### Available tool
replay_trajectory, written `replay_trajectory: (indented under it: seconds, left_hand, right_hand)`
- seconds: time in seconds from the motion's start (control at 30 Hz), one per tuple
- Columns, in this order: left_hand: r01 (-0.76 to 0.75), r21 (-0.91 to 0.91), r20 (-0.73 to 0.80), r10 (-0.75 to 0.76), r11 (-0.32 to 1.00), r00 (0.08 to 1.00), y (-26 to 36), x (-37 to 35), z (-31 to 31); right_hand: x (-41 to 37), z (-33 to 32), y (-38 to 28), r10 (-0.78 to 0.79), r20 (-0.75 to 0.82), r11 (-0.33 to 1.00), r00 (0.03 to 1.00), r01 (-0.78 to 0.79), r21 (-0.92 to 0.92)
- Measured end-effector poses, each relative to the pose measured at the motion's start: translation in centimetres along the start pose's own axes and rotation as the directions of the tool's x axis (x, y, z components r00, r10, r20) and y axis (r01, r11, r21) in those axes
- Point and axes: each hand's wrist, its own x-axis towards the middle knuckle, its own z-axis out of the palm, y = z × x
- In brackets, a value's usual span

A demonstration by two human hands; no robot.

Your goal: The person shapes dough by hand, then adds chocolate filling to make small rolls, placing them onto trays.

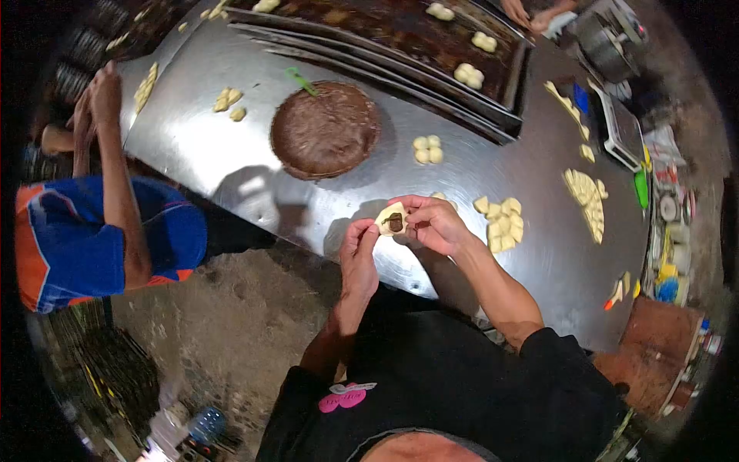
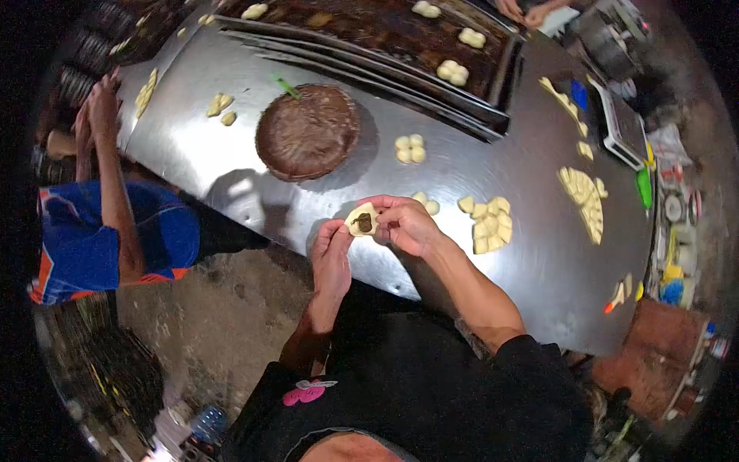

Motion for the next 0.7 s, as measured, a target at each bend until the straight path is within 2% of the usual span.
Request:
replay_trajectory:
  seconds: [0.03,0.07,0.1,0.13,0.17,0.2,0.23,0.27,0.3,0.33,0.37,0.4,0.43,0.47,0.5,0.53,0.57,0.63,0.67,0.7]
  left_hand:
    - [0.006,0.000,-0.018,-0.006,1.000,1.000,-0.3,-0.3,0.7]
    - [0.027,-0.125,-0.011,-0.029,0.992,1.000,-0.9,-0.9,1.6]
    - [0.039,-0.117,0.001,-0.039,0.992,0.999,-0.8,-1.6,2.7]
    - [0.061,-0.097,-0.005,-0.062,0.993,0.998,-0.8,-2.1,3.7]
    - [0.085,-0.076,-0.015,-0.086,0.993,0.996,-1.1,-2.7,4.5]
    - [0.096,-0.015,0.006,-0.096,0.995,0.995,-1.5,-3.2,5.1]
    - [0.103,-0.007,0.010,-0.103,0.995,0.995,-1.9,-3.7,5.6]
    - [0.031,0.112,0.015,-0.033,0.993,0.999,-2.0,-4.3,6.1]
    - [-0.045,0.228,0.027,0.040,0.973,0.999,-2.0,-4.6,6.4]
    - [-0.118,0.335,0.002,0.124,0.935,0.992,-2.3,-4.9,6.2]
    - [-0.118,0.345,-0.007,0.128,0.931,0.992,-2.4,-4.8,5.7]
    - [-0.186,0.270,0.109,0.162,0.945,0.981,-2.5,-4.5,5.0]
    - [-0.243,0.187,0.218,0.201,0.952,0.955,-1.9,-4.5,4.5]
    - [-0.003,0.028,0.309,-0.006,1.000,0.951,-1.3,-4.7,3.9]
    - [-0.004,0.030,0.294,-0.005,1.000,0.956,-0.9,-4.7,3.3]
    - [0.138,-0.012,0.353,-0.124,0.990,0.927,-0.6,-4.4,2.7]
    - [0.273,-0.048,0.419,-0.229,0.961,0.878,-0.3,-4.0,2.2]
    - [0.241,-0.038,0.436,-0.201,0.970,0.877,0.3,-3.7,1.6]
    - [0.275,-0.057,0.377,-0.235,0.960,0.896,0.6,-3.6,1.3]
    - [0.310,-0.080,0.317,-0.271,0.947,0.909,0.9,-3.4,1.0]
  right_hand:
    - [-1.4,-0.1,0.1,-0.021,-0.011,1.000,1.000,0.021,0.012]
    - [-2.8,0.1,0.5,-0.114,-0.079,0.993,0.990,0.114,-0.014]
    - [-3.9,0.1,1.2,-0.203,-0.143,0.979,0.969,0.198,-0.046]
    - [-4.9,0.2,2.1,-0.408,-0.080,0.825,0.910,0.329,-0.459]
    - [-6.3,0.4,3.0,-0.524,-0.067,0.622,0.849,0.327,-0.712]
    - [-7.0,0.0,3.7,-0.670,0.053,0.284,0.740,0.322,-0.903]
    - [-7.6,-0.3,4.2,-0.744,0.221,-0.087,0.631,0.237,-0.968]
    - [-8.2,-0.5,4.6,-0.777,0.245,-0.117,0.580,0.250,-0.961]
    - [-8.9,-0.6,4.7,-0.778,0.242,-0.110,0.580,0.254,-0.961]
    - [-9.7,-0.6,4.6,-0.755,0.235,-0.047,0.612,0.307,-0.951]
    - [-10.2,-0.4,4.4,-0.729,0.233,0.018,0.644,0.358,-0.933]
    - [-10.8,0.6,3.7,-0.739,0.235,0.013,0.631,0.362,-0.932]
    - [-10.8,0.5,3.3,-0.728,0.305,-0.071,0.614,0.375,-0.924]
    - [-10.9,0.8,2.7,-0.720,0.365,-0.173,0.591,0.356,-0.918]
    - [-10.9,1.2,2.2,-0.704,0.424,-0.273,0.569,0.335,-0.902]
    - [-10.3,1.3,2.2,-0.697,0.382,-0.203,0.607,0.343,-0.917]
    - [-9.8,1.5,2.1,-0.690,0.390,-0.204,0.610,0.354,-0.913]
    - [-8.6,2.0,2.0,-0.538,0.243,0.145,0.807,0.373,-0.916]
    - [-7.9,2.1,2.3,-0.528,0.254,0.141,0.810,0.378,-0.915]
    - [-6.9,1.8,2.9,-0.583,0.235,0.122,0.777,0.370,-0.921]
